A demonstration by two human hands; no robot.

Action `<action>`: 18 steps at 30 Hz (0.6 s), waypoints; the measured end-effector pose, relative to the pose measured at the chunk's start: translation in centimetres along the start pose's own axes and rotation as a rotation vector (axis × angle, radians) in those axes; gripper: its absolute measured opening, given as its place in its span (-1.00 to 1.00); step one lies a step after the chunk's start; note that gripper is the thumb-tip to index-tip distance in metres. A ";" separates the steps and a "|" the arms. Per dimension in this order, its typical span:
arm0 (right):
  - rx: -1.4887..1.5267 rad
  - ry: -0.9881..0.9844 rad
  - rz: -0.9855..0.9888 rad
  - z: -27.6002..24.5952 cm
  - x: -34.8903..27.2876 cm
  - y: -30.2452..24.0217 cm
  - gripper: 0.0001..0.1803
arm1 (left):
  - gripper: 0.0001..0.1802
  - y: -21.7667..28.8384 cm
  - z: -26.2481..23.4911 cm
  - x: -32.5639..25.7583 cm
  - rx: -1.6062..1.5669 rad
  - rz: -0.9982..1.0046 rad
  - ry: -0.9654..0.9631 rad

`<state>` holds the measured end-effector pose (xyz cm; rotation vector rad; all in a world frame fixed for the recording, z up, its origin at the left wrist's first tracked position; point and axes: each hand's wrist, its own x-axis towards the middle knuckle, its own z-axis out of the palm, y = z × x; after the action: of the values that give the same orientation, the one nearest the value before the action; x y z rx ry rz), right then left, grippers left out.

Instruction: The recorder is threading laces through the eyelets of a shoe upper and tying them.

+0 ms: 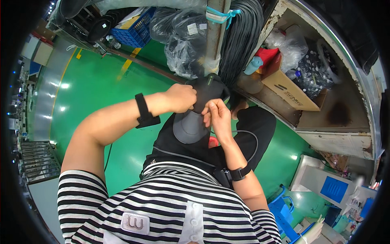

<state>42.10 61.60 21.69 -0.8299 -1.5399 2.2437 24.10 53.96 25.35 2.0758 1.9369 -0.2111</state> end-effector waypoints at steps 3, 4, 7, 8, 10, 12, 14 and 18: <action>-0.046 -0.071 -0.102 0.3 0.7 1.0 -0.71 | -0.87 0.1 -0.4 0.3 -0.103 -0.020 -0.078; -0.062 -0.067 -0.039 0.3 0.8 1.4 -0.71 | -0.89 0.1 -0.2 0.3 -0.168 -0.064 -0.034; -0.103 -0.045 -0.131 0.1 1.0 1.8 -0.72 | -0.89 1.2 0.7 0.1 -0.225 -0.205 0.070; -0.091 -0.032 -0.154 0.0 1.1 1.8 -0.72 | -0.88 1.5 1.0 0.0 -0.253 -0.293 0.115; 0.083 -0.007 -0.015 -0.3 1.1 1.5 -0.73 | -0.86 1.9 1.4 -0.4 -0.379 -0.297 0.328; 0.216 0.013 -0.021 -0.5 1.0 1.2 -0.72 | -0.84 2.0 1.5 -1.1 -0.760 -0.180 0.474; 0.191 -0.035 0.040 -0.6 1.1 1.0 -0.70 | -0.85 1.8 1.9 -2.5 -0.858 -0.149 0.453; 0.023 -0.064 0.109 0.0 1.7 0.9 -0.70 | -0.61 0.4 5.3 -4.9 -1.055 -0.391 0.700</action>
<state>40.85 62.13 20.35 -0.8636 -1.5281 2.3826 24.53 47.61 21.91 1.0919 2.0421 1.3150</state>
